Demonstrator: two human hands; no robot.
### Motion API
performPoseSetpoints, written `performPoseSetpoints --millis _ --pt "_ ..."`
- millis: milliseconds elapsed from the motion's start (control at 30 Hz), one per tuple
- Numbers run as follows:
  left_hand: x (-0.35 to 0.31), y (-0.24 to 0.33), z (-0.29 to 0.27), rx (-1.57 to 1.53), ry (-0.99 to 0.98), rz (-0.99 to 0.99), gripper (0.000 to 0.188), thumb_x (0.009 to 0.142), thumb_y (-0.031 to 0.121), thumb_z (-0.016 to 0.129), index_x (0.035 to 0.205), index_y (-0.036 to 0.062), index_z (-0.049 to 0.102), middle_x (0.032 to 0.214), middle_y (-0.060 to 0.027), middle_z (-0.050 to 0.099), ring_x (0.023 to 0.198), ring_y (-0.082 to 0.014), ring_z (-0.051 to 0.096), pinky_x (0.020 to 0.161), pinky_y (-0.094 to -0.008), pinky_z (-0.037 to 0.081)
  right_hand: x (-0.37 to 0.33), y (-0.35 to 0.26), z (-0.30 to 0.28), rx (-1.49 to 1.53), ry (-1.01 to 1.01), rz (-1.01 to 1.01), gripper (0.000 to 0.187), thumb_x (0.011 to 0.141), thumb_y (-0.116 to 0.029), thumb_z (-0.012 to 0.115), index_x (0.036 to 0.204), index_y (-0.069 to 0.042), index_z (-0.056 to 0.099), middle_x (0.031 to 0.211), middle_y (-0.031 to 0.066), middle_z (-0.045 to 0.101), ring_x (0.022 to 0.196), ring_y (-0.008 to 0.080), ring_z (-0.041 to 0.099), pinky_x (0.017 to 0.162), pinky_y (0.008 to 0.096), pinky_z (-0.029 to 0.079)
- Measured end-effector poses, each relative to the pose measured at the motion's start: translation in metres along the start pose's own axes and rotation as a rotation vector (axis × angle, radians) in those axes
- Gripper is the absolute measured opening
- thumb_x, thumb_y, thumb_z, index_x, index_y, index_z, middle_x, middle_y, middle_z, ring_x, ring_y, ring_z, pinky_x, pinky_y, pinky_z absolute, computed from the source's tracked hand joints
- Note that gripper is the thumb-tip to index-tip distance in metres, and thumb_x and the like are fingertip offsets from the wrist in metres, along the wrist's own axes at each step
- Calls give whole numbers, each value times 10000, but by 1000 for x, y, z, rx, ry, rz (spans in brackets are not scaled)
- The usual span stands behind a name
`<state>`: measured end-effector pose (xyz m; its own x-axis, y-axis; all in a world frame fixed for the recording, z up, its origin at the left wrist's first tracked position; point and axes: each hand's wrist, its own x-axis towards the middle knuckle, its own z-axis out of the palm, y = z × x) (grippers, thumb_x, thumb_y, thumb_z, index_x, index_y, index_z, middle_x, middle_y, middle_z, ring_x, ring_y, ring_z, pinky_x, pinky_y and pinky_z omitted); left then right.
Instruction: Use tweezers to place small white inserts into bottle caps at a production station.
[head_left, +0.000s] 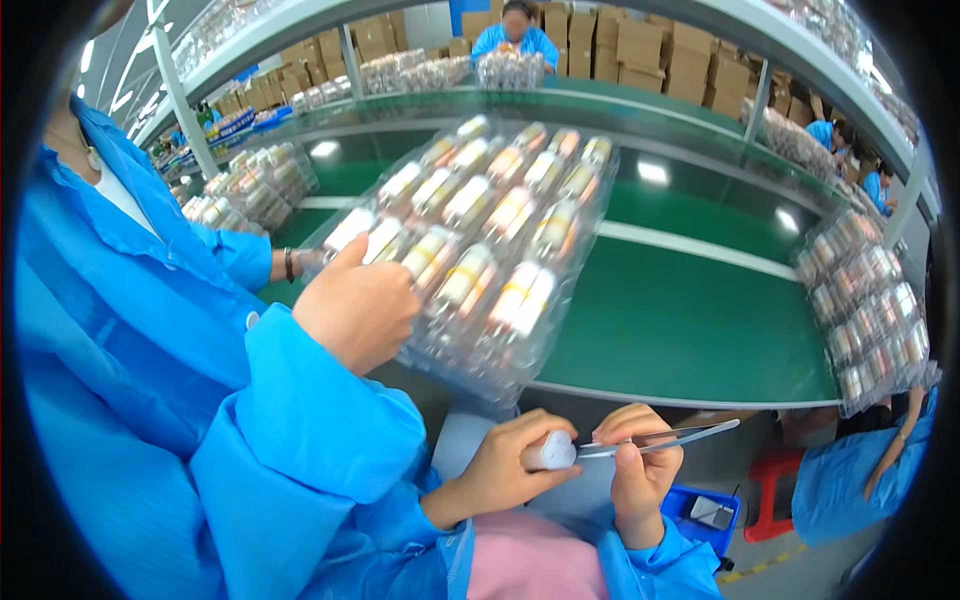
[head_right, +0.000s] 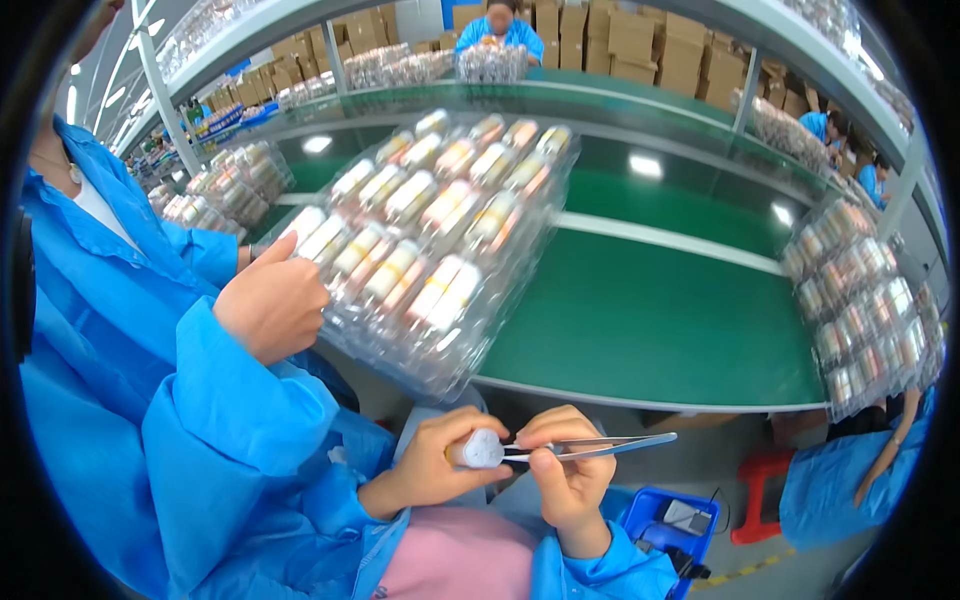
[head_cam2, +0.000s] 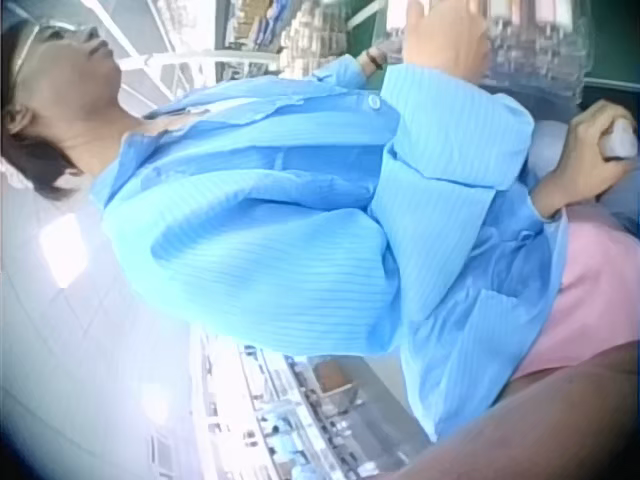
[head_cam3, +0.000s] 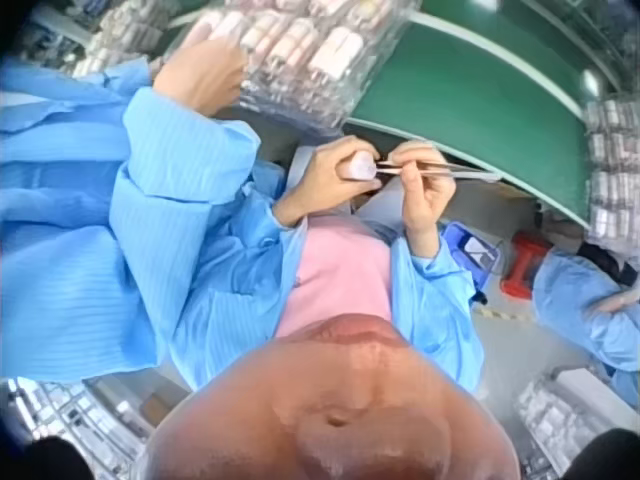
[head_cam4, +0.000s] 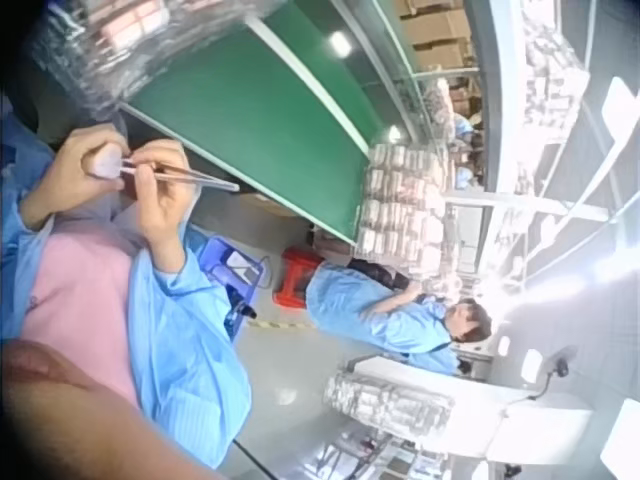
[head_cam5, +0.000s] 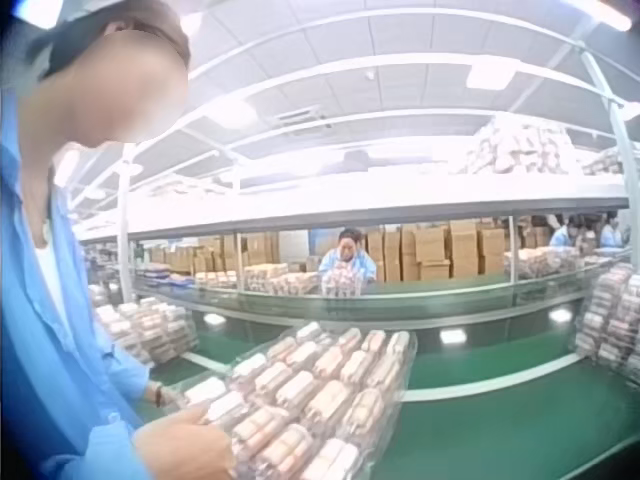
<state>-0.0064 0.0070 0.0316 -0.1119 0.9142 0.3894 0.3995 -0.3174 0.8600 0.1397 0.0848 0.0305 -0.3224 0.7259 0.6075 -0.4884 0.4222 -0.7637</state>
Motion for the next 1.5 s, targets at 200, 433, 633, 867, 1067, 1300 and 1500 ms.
performPoseSetpoints --millis 200,433,633,867,1067,1300,1500 --pt "-17 -5 -4 -11 1 -66 361 690 140 807 969 30 605 874 -79 615 781 -182 605 685 -278 467 50 -1 -5 -65 -37 -15 197 916 -163 457 821 1 509 809 143 571 756 188 544 735 328 448" --pt "-21 3 0 -15 -74 -149 357 709 152 792 990 45 600 902 -69 619 824 -198 606 713 -294 472 162 14 -8 -323 -186 130 243 918 -209 508 956 17 589 668 18 512 572 86 477 529 226 377" --pt "-25 -1 1 -8 -53 -137 352 710 136 782 995 38 600 920 -72 623 845 -196 614 733 -292 478 230 67 22 -576 -357 204 244 887 -207 563 997 6 608 646 -47 455 534 41 396 483 218 317" --pt "-23 9 -18 230 -126 -236 348 749 231 750 1026 82 600 971 -64 622 919 -220 608 797 -306 461 264 97 69 -565 -349 143 132 893 -141 487 932 -25 538 638 45 531 538 115 523 506 265 419" --pt "108 -29 -80 1230 225 100 50 746 181 652 766 135 652 742 -16 604 741 -187 619 600 -334 456 314 116 77 -1089 -415 -133 122 787 -67 507 895 -90 560 959 120 592 952 328 579 783 446 449" --pt "162 -48 -93 1631 341 134 194 745 145 582 578 169 677 577 23 581 578 -168 617 446 -352 431 351 128 89 -1255 -412 6 304 788 -362 618 1047 -203 635 1071 91 555 980 314 592 824 428 464" --pt "162 -47 -95 1651 372 125 188 741 151 589 574 172 672 553 20 567 538 -174 608 436 -360 418 360 136 108 -1251 -523 19 335 802 -413 603 1073 -224 663 1122 99 562 991 322 594 839 431 464"
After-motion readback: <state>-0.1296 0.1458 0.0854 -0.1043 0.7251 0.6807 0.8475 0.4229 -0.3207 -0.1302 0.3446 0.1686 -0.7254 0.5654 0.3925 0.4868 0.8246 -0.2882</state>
